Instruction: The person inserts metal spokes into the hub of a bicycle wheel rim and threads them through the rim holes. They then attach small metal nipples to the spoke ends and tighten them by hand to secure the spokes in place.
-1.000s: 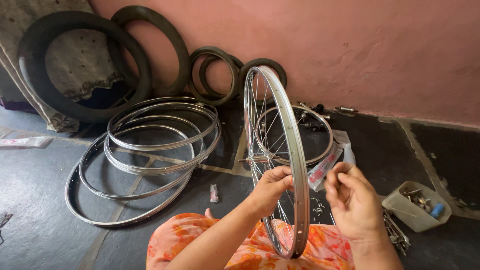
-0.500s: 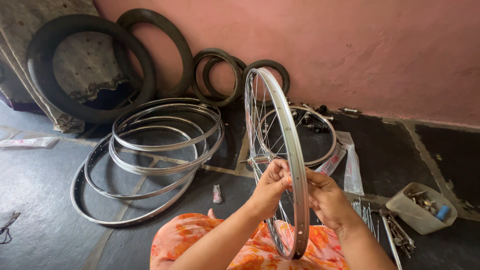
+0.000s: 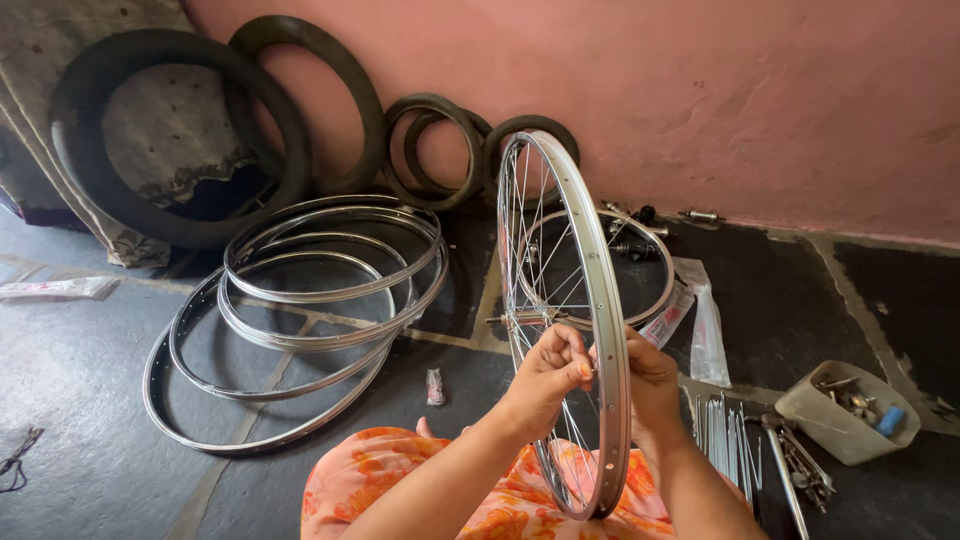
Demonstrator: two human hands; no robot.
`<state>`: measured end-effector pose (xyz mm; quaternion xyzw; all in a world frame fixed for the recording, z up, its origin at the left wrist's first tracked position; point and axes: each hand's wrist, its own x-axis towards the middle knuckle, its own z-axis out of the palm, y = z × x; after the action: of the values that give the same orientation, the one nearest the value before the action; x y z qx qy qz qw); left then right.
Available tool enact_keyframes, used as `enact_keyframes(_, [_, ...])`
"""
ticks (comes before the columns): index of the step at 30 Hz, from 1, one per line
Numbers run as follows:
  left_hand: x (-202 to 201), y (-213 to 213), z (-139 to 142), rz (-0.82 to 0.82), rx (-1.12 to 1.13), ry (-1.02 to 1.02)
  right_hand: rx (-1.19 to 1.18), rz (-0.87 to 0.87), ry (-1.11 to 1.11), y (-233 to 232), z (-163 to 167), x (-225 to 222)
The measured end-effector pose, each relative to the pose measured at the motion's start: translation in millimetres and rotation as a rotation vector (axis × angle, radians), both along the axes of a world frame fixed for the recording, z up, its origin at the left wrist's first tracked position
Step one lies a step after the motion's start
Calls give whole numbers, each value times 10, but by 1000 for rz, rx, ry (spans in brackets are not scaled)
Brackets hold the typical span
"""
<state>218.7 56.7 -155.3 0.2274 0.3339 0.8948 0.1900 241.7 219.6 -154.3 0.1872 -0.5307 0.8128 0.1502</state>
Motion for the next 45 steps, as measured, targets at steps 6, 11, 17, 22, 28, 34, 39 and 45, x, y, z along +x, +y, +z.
enact_keyframes(6, [51,-33,54,-32,-21,23,127,-62,147,-30,126,215])
enact_keyframes(11, [78,-38,30,-78,-66,25,299,-277,19,-48,249,426])
enact_keyframes(17, [21,-32,-84,-89,-142,103,786,-761,340,-59,430,594])
enact_keyframes(22, [56,-66,-146,-73,-286,226,859,-943,289,-142,453,745])
enact_keyframes(28, [60,-68,-79,-154,-294,343,853,-1050,298,-123,339,825])
enact_keyframes(34, [65,-70,-74,-147,-304,302,1011,-1261,312,214,369,861])
enact_keyframes(39, [52,-105,-147,-149,-291,268,57,-632,-196,582,494,907])
enact_keyframes(45, [47,-93,-146,-127,-315,275,-161,-304,-463,578,561,826])
